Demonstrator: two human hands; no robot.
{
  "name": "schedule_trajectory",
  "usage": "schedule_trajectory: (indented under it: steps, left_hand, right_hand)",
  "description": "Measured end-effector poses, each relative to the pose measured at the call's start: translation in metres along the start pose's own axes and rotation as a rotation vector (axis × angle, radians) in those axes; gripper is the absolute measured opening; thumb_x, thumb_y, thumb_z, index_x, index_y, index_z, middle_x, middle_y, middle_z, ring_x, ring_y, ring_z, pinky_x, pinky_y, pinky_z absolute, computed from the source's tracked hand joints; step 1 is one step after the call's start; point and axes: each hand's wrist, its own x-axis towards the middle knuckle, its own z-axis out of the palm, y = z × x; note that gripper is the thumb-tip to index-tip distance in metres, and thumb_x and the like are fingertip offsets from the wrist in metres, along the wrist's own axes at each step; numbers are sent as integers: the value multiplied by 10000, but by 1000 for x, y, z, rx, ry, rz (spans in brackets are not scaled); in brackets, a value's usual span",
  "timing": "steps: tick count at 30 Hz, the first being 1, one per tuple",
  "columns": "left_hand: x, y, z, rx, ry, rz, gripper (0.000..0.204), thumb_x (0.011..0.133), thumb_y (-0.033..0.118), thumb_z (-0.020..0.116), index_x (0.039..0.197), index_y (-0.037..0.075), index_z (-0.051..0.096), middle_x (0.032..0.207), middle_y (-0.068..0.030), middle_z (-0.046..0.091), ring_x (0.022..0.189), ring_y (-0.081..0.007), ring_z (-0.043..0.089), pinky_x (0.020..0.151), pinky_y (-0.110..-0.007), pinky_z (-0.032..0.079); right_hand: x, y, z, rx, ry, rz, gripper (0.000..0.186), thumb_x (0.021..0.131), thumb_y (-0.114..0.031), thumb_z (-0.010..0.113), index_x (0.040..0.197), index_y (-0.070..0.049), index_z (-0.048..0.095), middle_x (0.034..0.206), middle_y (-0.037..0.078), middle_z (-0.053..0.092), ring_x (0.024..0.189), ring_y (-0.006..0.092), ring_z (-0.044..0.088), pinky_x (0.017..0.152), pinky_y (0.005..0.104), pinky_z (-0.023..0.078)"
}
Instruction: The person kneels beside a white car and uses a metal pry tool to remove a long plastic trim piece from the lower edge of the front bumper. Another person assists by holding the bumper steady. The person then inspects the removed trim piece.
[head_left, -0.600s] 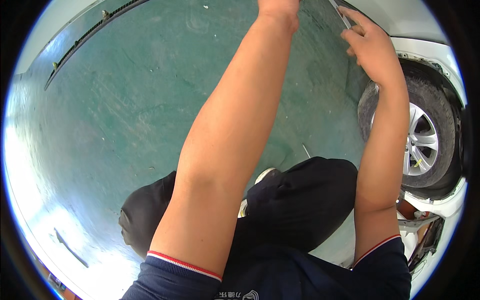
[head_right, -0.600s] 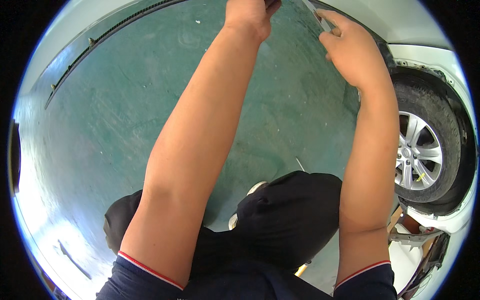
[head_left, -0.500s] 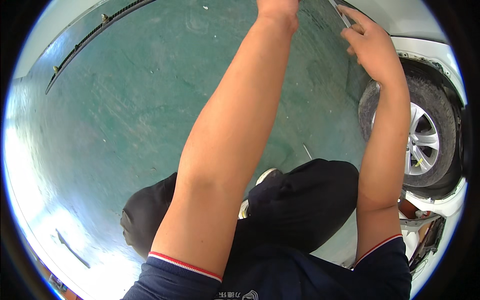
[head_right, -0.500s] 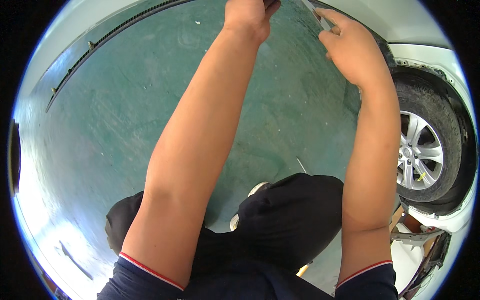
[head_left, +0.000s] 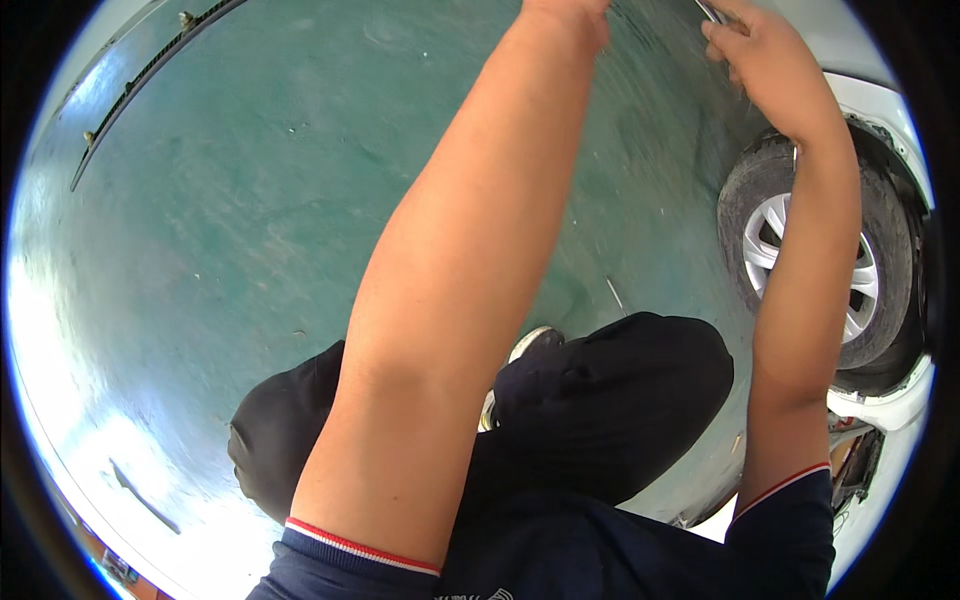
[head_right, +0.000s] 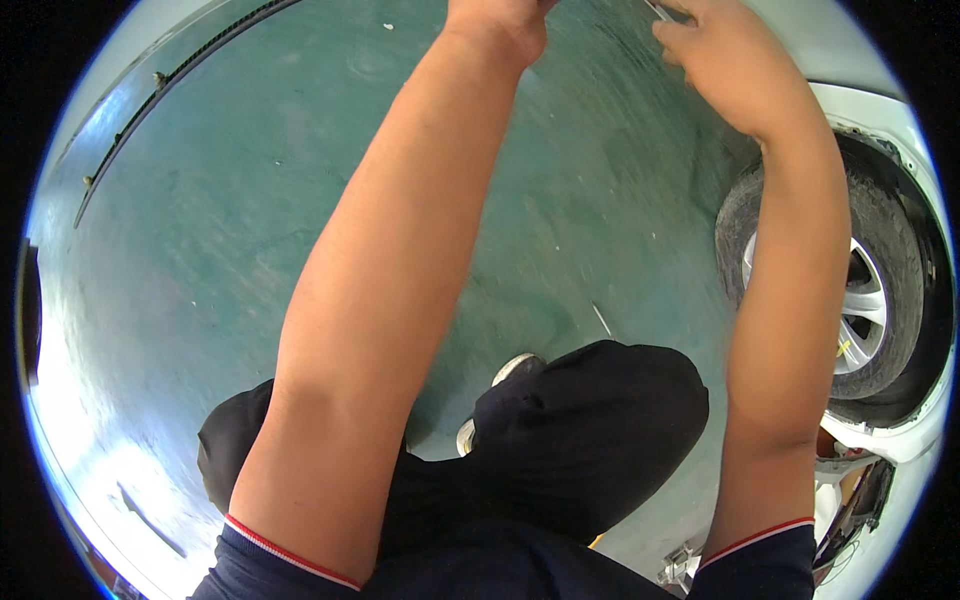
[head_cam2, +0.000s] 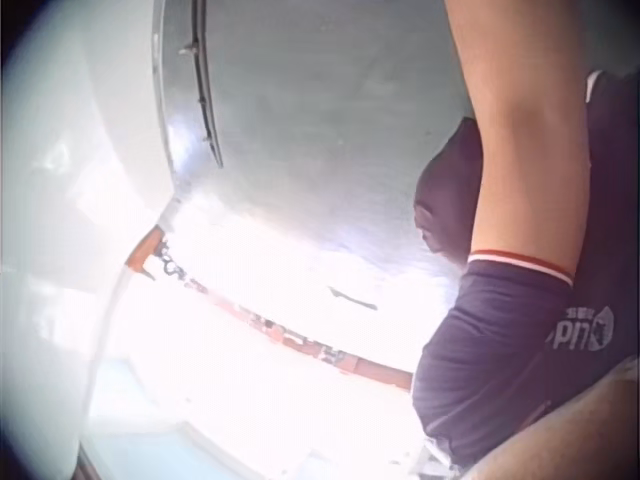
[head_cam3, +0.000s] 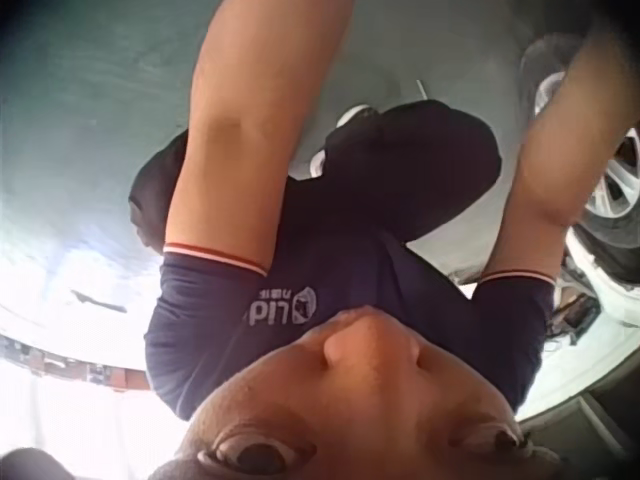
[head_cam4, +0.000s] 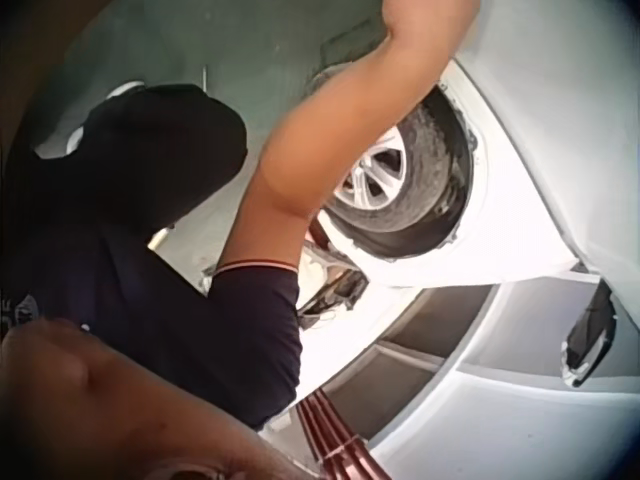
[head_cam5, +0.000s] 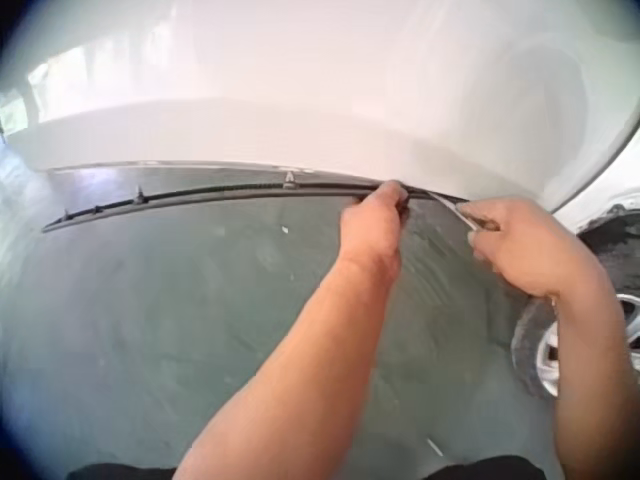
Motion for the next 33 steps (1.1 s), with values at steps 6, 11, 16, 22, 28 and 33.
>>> schedule_trajectory:
  steps: [6,11,16,22,28,33]
  left_hand:
    - [1,0,-2,-39,-7,-30,202,858,57,693,1030,-12,613,911,-71,651,825,-180,643,753,-320,552]
    - [3,0,-2,-63,0,-40,181,887,57,686,1037,-7,608,931,-73,657,846,-184,650,796,-331,570]
    - [7,-4,-6,-79,-26,-34,146,892,56,678,1011,-10,624,941,-74,660,856,-185,651,812,-332,573]
    - [14,-12,-17,-88,-50,-50,122,901,53,666,985,-33,643,962,-89,670,879,-195,660,837,-341,580]
    - [0,-25,-23,-209,-17,-109,191,909,44,656,1069,-55,623,1019,-103,670,934,-210,668,880,-355,587]
    - [-12,-15,-10,-152,21,-26,382,924,47,672,1271,-32,532,1183,-111,641,1042,-227,661,903,-363,584]
  right_hand:
    - [5,-12,-15,-150,-81,-89,353,899,-79,572,1218,-23,714,767,71,669,659,170,601,628,340,493]
    - [17,-15,-24,-254,-180,-103,379,915,-113,577,1273,-52,687,795,69,670,655,159,592,611,330,486]
    - [28,-16,-30,-313,-248,-99,410,931,-147,583,1328,-80,660,822,67,670,650,149,583,595,319,478]
    - [40,-15,-35,-369,-310,-92,452,950,-188,589,1394,-114,627,856,65,671,645,136,573,574,307,470]
    - [42,15,-28,-355,-252,-125,497,969,-228,595,1460,-148,595,889,63,672,640,123,563,554,294,461]
    - [20,66,-14,-215,-117,-85,492,998,-253,590,1482,-165,586,823,51,633,591,110,518,534,291,449]
